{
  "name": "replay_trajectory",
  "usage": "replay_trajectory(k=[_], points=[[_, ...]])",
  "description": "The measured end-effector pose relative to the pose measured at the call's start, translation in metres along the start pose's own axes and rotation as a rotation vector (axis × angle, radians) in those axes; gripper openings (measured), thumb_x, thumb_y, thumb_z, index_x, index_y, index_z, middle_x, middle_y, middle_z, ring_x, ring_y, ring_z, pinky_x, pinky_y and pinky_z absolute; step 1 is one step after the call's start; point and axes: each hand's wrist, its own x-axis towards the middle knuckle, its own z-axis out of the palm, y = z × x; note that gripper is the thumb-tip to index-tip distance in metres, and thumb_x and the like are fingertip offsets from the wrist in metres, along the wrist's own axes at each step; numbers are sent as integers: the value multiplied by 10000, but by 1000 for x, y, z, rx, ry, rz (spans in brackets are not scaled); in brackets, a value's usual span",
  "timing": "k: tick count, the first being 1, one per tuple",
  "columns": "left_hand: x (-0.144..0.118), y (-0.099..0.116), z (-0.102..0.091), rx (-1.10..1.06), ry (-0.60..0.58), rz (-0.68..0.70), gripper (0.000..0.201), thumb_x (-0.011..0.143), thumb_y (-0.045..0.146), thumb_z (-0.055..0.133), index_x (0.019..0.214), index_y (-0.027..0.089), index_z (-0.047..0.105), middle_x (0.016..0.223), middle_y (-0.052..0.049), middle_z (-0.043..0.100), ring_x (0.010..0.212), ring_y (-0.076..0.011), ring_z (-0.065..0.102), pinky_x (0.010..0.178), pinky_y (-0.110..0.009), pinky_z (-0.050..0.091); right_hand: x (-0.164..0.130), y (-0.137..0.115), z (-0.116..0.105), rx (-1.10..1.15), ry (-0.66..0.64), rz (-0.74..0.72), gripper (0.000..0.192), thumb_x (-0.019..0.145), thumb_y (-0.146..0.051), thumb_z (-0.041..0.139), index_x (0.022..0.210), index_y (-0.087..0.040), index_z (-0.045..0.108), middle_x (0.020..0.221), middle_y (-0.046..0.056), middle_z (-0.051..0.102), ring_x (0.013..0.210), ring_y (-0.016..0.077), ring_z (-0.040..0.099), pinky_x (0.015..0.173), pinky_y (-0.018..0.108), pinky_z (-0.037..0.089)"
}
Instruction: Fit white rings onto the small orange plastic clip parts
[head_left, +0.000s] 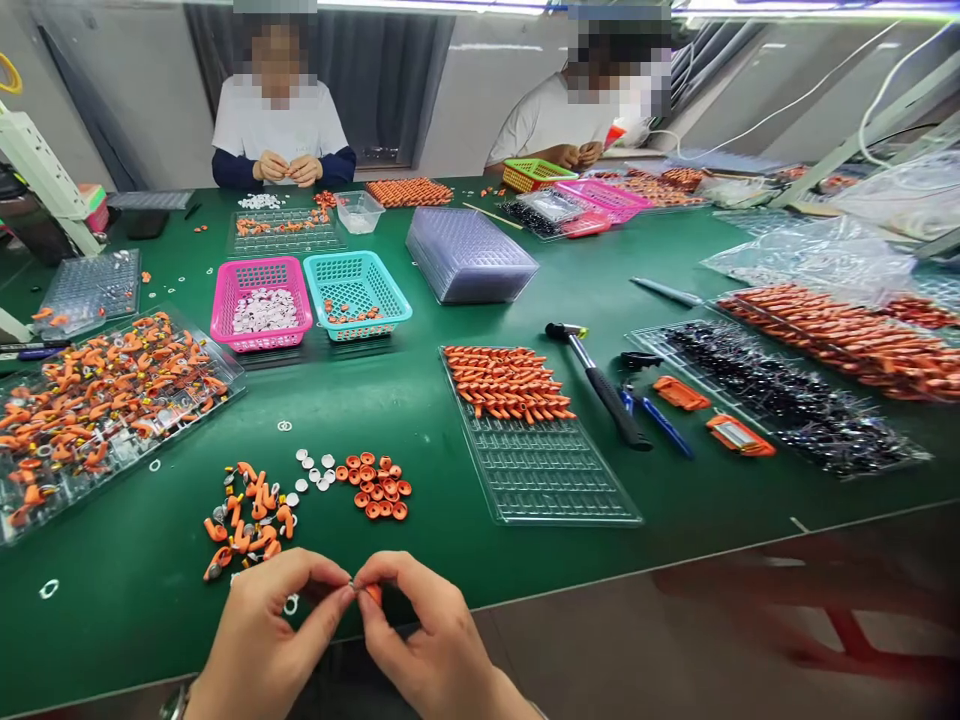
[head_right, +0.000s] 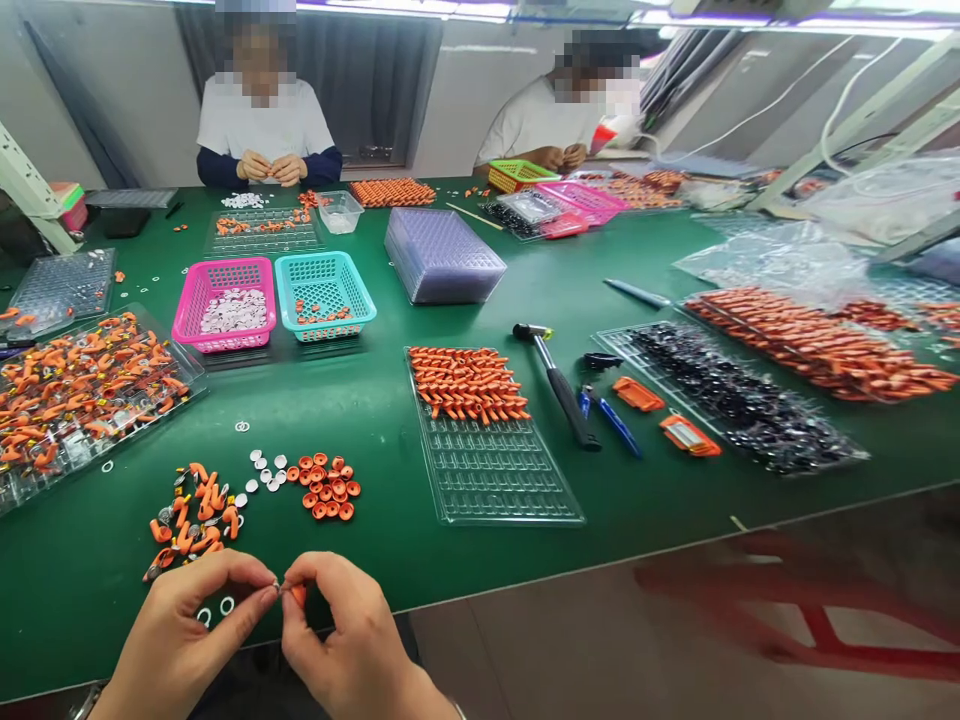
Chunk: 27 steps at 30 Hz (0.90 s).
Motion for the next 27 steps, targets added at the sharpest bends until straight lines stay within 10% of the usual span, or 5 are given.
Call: replay_trajectory(k=[16,27], points=[[74,-11,19,639,-237,369,59,812,126,728,830,181,736,823,-73,685,808,-262,597,743,-414,517,-3,23,-31,184,94,306,127,933,-295,572,917,-187,637,799,44,673,697,174,637,633,258,516],[38,-4,7,357,-144,365,134,911,111,572,906,201,672,886,-17,749,762,-143,707,680,-215,575,-3,13,-25,300,-7,307,124,933,-291,561,882,-194,620,782,24,629,705,168,594,643,258,494]])
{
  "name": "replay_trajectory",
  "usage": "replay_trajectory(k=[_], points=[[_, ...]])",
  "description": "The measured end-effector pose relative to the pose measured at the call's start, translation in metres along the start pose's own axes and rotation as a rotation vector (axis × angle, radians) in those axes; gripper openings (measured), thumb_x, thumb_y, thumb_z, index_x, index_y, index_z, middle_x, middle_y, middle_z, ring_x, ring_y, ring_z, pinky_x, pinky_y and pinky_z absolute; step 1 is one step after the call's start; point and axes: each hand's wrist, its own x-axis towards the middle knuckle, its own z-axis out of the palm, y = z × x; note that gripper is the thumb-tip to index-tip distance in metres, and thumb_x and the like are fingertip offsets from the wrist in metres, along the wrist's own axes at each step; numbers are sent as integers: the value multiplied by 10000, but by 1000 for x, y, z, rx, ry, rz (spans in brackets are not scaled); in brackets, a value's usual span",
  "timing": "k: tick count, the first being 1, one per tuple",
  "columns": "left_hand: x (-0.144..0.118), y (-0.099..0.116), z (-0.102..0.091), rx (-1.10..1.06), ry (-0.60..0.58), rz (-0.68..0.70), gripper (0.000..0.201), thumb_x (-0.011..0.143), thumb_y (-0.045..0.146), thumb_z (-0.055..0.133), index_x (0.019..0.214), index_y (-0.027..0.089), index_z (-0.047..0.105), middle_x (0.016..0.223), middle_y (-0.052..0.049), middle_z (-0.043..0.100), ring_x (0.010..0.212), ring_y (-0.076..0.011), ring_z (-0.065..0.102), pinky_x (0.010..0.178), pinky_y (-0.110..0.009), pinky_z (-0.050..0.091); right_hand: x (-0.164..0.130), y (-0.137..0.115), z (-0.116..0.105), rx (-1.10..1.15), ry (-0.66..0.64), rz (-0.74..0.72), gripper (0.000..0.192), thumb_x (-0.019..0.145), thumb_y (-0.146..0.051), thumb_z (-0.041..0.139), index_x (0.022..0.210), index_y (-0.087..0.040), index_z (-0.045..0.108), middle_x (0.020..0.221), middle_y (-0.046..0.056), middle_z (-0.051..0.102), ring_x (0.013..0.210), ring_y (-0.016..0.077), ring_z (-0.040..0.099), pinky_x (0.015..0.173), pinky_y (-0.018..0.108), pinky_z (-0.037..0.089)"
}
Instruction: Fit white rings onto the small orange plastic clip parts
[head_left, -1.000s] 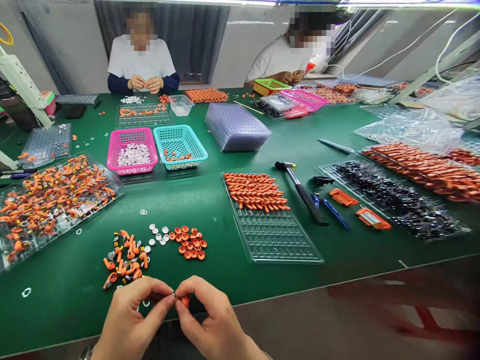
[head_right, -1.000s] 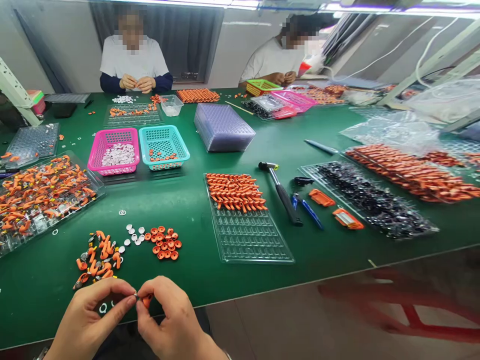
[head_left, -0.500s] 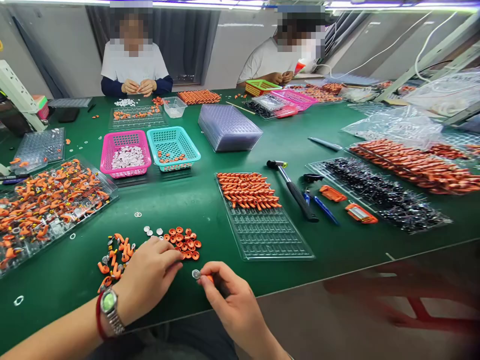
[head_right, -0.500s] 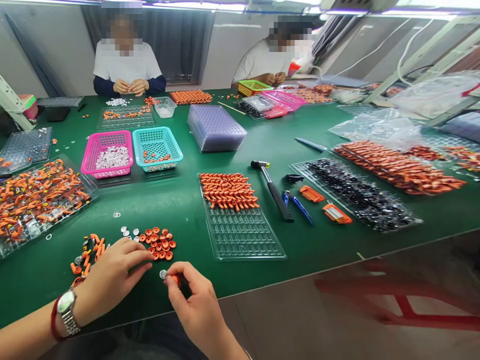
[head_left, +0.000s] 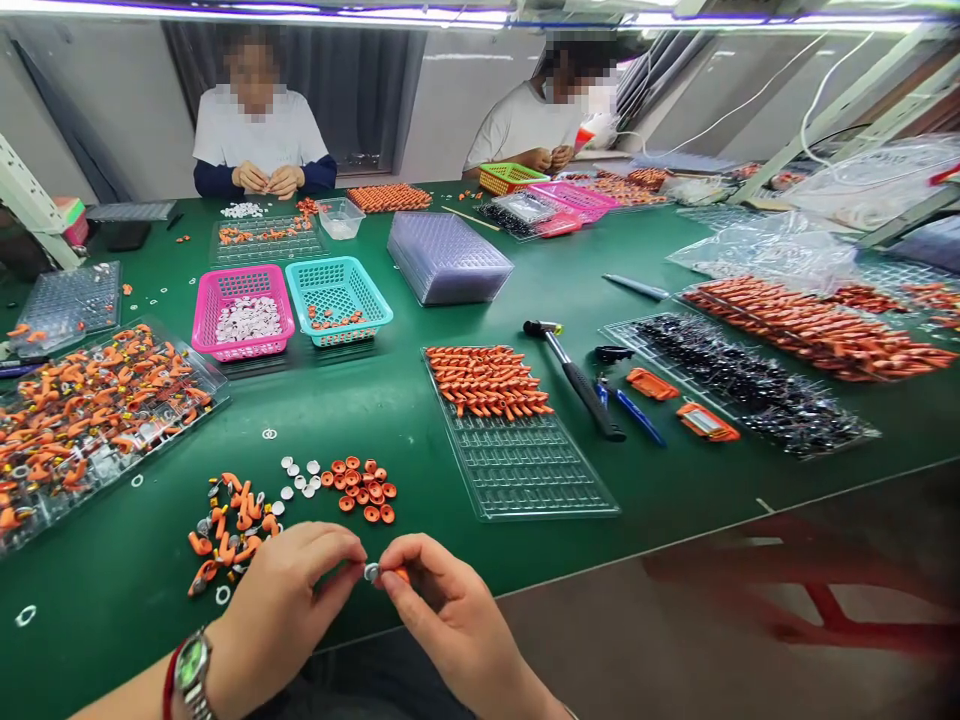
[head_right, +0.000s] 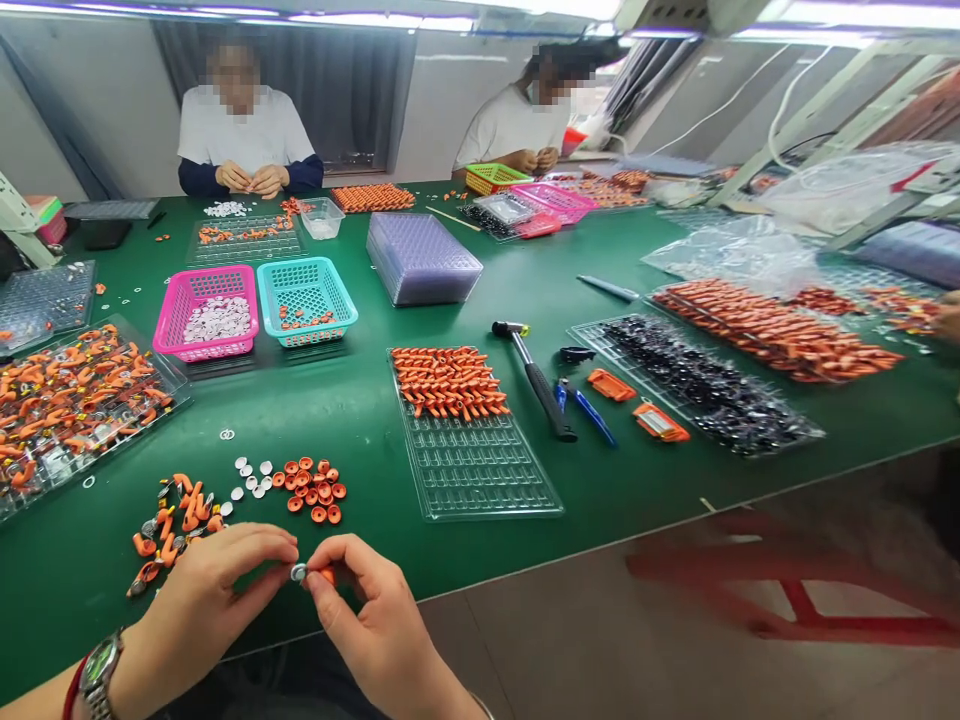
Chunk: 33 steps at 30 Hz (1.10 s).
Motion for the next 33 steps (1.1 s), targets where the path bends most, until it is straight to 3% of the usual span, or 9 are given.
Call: replay_trajectory(k=[4,9,17,23,26,33], points=[[-25,9,1,-240,188,-136,156,870,120,650,973,237,654,842,36,765,697,-110,732,669,-155,585,0,-8,8,-36,-84,-29,87,909,-233,545,851,-197,598,775,13,617,702,158,568,644,250,469],[-48,12,7,-280,321,-201,223,849,150,699,1033,267,650,863,51,777,704,-113,750,693,-149,603,2,-13,14,-51,-163,26,96,905,-245,546,842,-192,596,735,-4,581,663,143,521,600,242,425],[-67,8,14,-177,333,-238,294,845,166,716,1096,281,617,922,54,778,756,-114,756,753,-157,596,6,-21,16,-43,-202,87,104,859,-204,551,756,-192,554,679,-27,535,617,127,480,571,234,387],[-61,12,13,-86,401,-189,130,923,285,644,1039,235,615,856,38,783,691,-92,756,717,-124,587,8,-31,15,-142,-219,69,114,803,-147,566,699,-190,547,651,-32,537,601,121,492,560,220,393],[-57,12,14,28,442,-109,148,959,339,593,1007,205,632,815,21,788,658,-91,757,711,-120,583,11,-36,17,-227,-230,48,113,786,-141,558,687,-189,533,643,-30,542,587,119,495,548,219,381],[-61,8,17,173,471,29,119,979,248,577,1003,152,644,815,-21,793,700,-101,764,773,-138,566,12,-39,21,-392,-221,16,131,754,-109,545,670,-194,495,610,-42,516,543,109,461,520,216,330]])
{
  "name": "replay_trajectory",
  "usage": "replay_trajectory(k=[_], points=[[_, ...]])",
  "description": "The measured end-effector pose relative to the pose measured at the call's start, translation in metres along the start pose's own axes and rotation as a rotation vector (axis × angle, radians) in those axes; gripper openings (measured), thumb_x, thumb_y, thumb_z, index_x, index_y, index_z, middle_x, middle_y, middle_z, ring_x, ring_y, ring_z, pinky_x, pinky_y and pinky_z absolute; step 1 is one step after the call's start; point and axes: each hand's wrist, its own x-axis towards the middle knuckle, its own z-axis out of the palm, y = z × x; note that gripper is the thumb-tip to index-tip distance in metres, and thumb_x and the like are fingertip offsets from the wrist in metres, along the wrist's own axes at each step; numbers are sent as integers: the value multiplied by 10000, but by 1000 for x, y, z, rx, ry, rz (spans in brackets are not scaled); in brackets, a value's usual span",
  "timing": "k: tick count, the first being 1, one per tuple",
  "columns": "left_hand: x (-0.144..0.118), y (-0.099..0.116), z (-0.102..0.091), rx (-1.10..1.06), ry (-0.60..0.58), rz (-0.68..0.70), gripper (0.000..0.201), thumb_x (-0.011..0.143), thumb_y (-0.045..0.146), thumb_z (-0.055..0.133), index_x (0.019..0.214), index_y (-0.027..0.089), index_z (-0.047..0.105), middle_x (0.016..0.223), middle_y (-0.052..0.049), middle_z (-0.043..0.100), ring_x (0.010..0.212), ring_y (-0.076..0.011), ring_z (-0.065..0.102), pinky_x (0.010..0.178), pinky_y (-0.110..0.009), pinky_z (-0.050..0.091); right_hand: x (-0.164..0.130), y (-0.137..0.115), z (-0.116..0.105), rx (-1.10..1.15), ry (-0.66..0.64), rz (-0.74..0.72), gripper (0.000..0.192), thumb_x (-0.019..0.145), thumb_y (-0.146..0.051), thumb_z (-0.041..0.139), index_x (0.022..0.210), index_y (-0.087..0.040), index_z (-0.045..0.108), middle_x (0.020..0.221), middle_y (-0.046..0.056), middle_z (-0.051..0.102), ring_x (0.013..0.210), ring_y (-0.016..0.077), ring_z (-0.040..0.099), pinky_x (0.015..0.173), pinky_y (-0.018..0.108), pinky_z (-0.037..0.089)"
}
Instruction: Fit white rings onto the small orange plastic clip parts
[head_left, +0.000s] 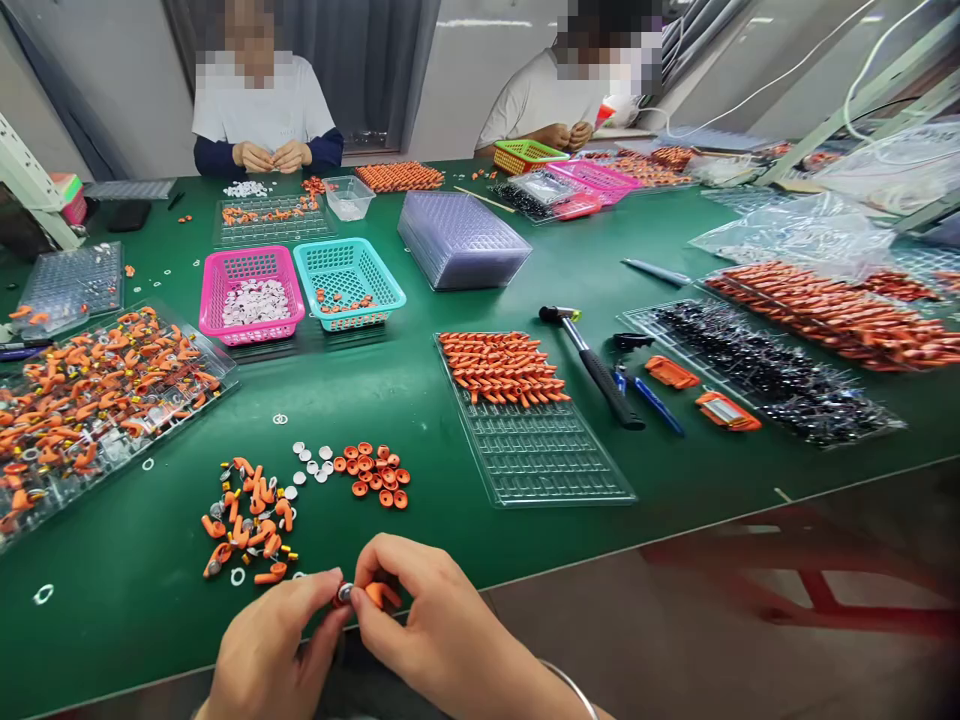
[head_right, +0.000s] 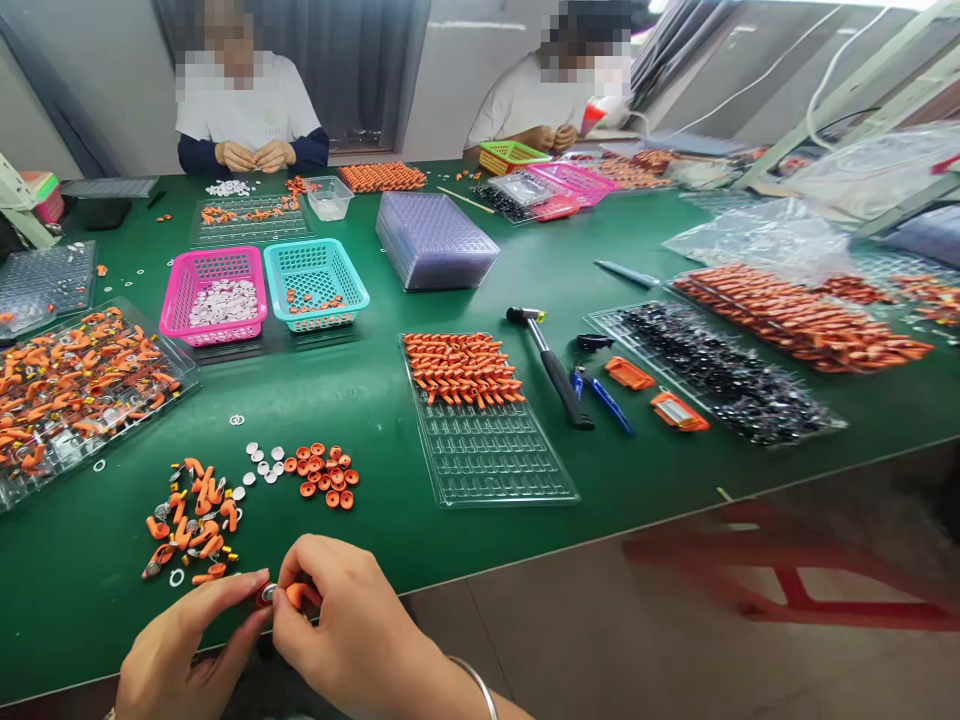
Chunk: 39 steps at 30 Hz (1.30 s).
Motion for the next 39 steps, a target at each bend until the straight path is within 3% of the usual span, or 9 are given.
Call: replay_trajectory(k=[21,26,32,39], points=[[-2,1,-3,-36,22,79,81,966,169,592,1011,118,636,844,-51,791,746,-97,755,801,-154,565,5,-6,-2,171,-111,117,108,743,-153,545,662,-199,489,593,-43,505,547,115,440,507,219,325],[-4,-1,-5,-38,46,121,93,915,117,658,1006,105,641,863,-66,801,771,-110,759,808,-178,574,10,-2,-5,351,-205,155,67,727,-158,562,712,-198,509,636,-39,518,589,123,453,529,225,350],[0,-4,-9,-185,18,130,189,868,12,667,1030,108,649,917,-87,797,847,-137,750,770,-229,585,16,11,-1,582,-309,262,93,710,-217,591,773,-149,603,640,-29,543,580,111,451,525,226,338],[4,-5,-15,-188,-7,159,176,897,10,606,1015,132,652,938,-110,806,851,-168,765,735,-251,597,13,11,10,781,-285,363,85,620,-210,605,679,-168,561,542,-82,493,496,65,365,480,203,256]])
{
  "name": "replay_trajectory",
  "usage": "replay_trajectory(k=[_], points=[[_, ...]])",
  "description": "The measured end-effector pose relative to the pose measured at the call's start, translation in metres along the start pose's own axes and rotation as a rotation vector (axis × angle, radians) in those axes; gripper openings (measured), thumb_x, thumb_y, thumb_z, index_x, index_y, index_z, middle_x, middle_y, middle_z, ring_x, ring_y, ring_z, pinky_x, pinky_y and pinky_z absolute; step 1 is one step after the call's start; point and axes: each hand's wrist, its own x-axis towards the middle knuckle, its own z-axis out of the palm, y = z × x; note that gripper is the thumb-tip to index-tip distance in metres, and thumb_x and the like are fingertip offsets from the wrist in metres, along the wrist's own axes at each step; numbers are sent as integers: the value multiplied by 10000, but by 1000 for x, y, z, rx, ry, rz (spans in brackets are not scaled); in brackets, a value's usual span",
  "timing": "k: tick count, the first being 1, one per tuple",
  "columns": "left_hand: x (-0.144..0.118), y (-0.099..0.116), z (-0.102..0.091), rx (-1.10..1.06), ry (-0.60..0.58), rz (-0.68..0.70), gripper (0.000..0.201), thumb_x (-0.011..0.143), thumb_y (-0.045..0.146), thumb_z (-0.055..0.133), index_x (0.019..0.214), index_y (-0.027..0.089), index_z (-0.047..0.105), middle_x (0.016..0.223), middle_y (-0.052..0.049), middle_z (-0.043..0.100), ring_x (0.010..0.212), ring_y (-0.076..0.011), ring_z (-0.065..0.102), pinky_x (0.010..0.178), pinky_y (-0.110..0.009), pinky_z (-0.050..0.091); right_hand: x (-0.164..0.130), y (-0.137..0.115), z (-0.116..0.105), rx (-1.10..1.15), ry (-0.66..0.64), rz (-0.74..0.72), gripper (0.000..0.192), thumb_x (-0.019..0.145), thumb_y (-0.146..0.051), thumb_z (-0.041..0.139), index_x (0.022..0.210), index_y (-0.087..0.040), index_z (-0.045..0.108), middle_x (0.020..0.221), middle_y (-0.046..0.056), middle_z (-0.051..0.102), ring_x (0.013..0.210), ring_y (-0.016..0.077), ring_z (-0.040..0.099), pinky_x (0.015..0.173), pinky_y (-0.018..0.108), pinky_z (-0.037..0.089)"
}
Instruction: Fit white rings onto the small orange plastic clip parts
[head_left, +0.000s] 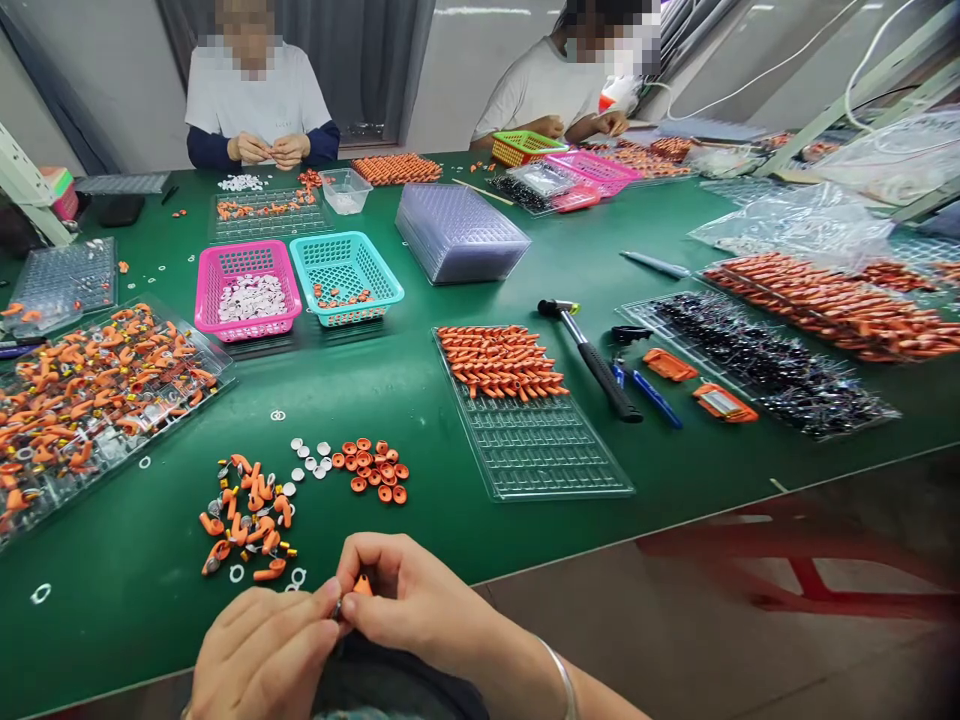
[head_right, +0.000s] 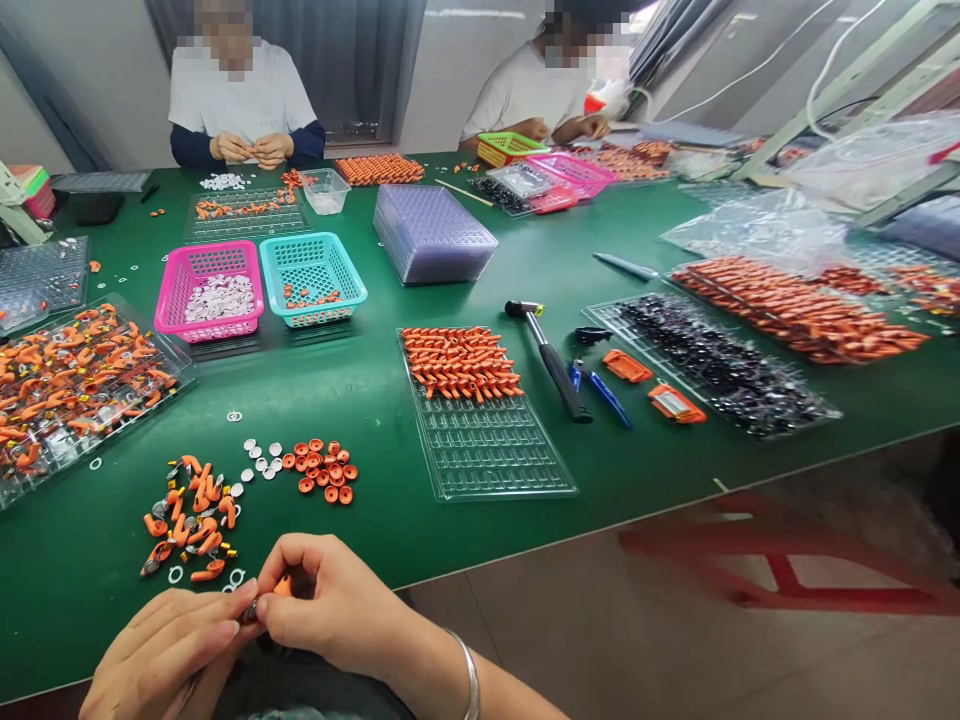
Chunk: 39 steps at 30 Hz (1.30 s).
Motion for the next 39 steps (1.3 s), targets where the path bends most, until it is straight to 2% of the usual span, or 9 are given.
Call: replay_trajectory(k=[4,8,14,18,22,25,31,35,39], points=[[6,3,0,-31,13,3,171,892,-7,591,981,135,628,908,-128,807,823,-167,770,717,-242,608,2,9,9,175,39,3,107,579,-191,610,637,-180,521,522,-93,483,489,60,354,502,212,254],[8,3,3,-105,44,-83,196,874,-4,621,974,164,625,915,-87,808,767,-156,767,686,-237,618,2,17,15,250,85,-53,225,610,-242,704,648,-192,488,516,-104,448,495,64,335,502,211,249],[1,-2,7,-234,134,-282,229,852,123,727,1045,195,628,874,-18,800,726,-171,766,680,-261,642,-1,7,7,248,-2,-33,420,627,-489,828,712,-164,576,657,-29,598,606,103,496,603,240,365],[-6,-4,5,-248,125,-372,234,857,184,738,1062,220,631,871,2,799,743,-165,770,691,-235,641,-1,4,3,280,-37,-31,454,628,-521,844,759,-144,627,719,-8,619,665,120,526,675,264,392],[-7,-4,5,-205,141,-372,198,859,240,739,1031,227,642,839,5,793,741,-165,766,709,-239,641,1,9,4,298,-32,-20,437,628,-501,857,747,-148,629,707,-18,619,652,118,525,683,262,390],[-6,-4,6,-193,140,-344,240,838,202,758,1045,214,635,855,-11,788,783,-174,760,741,-255,637,2,14,6,338,-19,-29,402,634,-451,875,738,-148,633,728,-16,637,663,112,526,694,251,386],[-1,-1,5,-255,123,-297,272,849,164,740,1084,218,613,871,-29,789,806,-195,755,720,-300,646,1,23,12,601,-68,-35,331,617,-353,917,779,-155,706,772,1,667,726,123,565,734,240,402],[9,3,5,-243,110,-259,178,869,186,723,1004,201,608,887,-46,784,784,-180,751,681,-273,641,-1,28,15,707,-122,-46,324,607,-332,933,774,-156,719,803,5,660,752,124,578,736,236,420],[19,5,1,-167,42,-167,22,925,201,655,923,187,637,829,-33,787,748,-155,741,662,-237,621,-3,33,15,687,-44,-180,306,638,-260,929,815,-179,693,848,0,677,776,115,596,733,218,436]])
